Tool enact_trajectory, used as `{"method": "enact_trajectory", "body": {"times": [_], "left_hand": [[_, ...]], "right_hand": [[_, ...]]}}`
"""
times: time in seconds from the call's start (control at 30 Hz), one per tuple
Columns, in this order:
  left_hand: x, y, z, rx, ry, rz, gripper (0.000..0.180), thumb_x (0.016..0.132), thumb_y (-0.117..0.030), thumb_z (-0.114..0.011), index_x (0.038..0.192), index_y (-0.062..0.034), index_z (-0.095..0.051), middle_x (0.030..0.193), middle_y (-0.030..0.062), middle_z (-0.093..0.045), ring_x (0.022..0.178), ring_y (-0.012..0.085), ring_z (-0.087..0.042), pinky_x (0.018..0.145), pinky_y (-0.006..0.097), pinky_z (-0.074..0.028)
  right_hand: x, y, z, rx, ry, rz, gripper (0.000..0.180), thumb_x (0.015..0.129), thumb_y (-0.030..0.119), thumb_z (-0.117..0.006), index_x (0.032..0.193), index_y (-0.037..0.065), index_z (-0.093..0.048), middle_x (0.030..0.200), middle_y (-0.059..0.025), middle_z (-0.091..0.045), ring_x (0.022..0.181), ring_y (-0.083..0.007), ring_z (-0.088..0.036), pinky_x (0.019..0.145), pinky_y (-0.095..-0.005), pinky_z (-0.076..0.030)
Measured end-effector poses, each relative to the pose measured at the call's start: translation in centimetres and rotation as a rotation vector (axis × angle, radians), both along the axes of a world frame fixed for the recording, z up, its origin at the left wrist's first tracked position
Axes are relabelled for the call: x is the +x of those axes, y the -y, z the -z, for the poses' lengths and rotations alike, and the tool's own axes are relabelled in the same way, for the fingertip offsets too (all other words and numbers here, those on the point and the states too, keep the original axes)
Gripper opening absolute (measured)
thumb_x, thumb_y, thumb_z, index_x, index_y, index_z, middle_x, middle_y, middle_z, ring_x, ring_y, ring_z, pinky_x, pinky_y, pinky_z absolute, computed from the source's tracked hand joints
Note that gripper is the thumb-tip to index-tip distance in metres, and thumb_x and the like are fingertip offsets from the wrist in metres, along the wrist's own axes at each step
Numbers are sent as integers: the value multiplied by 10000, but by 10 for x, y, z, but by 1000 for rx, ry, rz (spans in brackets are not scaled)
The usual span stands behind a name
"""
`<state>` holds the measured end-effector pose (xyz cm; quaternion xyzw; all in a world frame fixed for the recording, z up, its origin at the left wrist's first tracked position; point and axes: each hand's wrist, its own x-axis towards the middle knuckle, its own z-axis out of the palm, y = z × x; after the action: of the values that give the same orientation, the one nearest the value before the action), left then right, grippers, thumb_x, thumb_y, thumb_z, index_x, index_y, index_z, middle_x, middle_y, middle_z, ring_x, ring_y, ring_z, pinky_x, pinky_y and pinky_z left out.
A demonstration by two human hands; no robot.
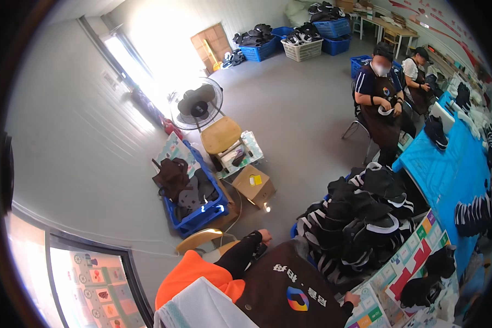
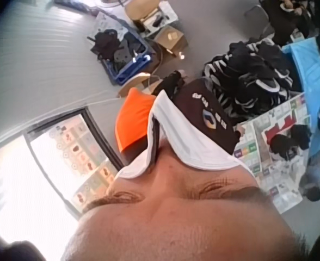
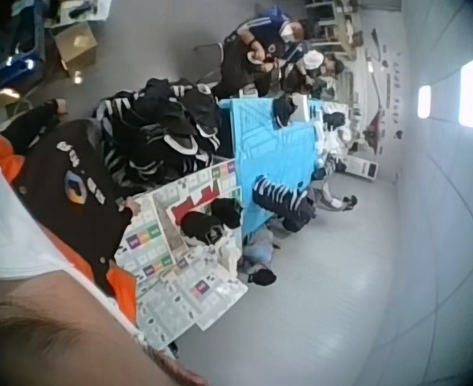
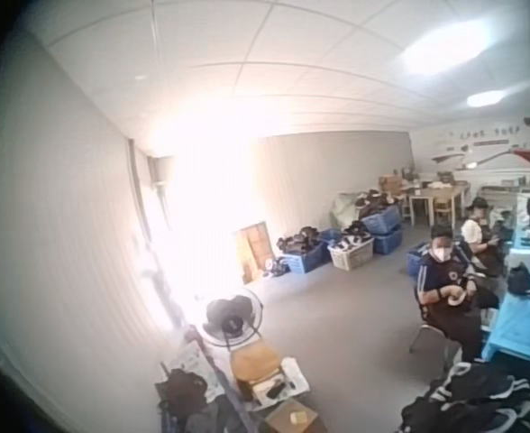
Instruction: The person handles and sorts shoe uppers at a table before walking to another station and holding a large green bag while another worker places a stack of shoe uppers inside.
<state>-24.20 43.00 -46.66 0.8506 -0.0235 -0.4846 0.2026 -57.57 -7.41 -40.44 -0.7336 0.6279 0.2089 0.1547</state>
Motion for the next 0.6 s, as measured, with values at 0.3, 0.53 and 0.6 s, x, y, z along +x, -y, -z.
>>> {"method": "enact_trajectory", "body": {"times": [0.3, 0.53, 0.6], "left_hand": [[13, 5, 1, -106, -25, 29, 332, 938, -298, -589, 832, -16, -726, 742, 91, -742, 594, 196, -709, 539, 345, -572], [22, 5, 12, -83, -79, -59, 292, 945, -277, -602, 828, -29, -705, 761, 83, -747, 605, 182, -719, 499, 324, -546], [22, 2, 13, -71, -37, -36, 295, 914, -304, -599, 835, -52, -729, 763, 90, -744, 621, 212, -714, 562, 353, -563]], "right_hand": [[-17, 1, 24, -88, 100, -42, 650, 699, 413, -698, 1144, -54, -611, 1221, -293, -602, 1168, -456, -577, 1012, -530, -459], [-5, -9, -4, 24, 103, 16, 705, 737, 382, -693, 1260, -66, -547, 1324, -296, -538, 1257, -450, -507, 1059, -535, -412], [1, -10, -7, 25, 118, 12, 710, 736, 383, -696, 1261, -69, -544, 1324, -297, -537, 1250, -452, -512, 1055, -536, -414]]}}
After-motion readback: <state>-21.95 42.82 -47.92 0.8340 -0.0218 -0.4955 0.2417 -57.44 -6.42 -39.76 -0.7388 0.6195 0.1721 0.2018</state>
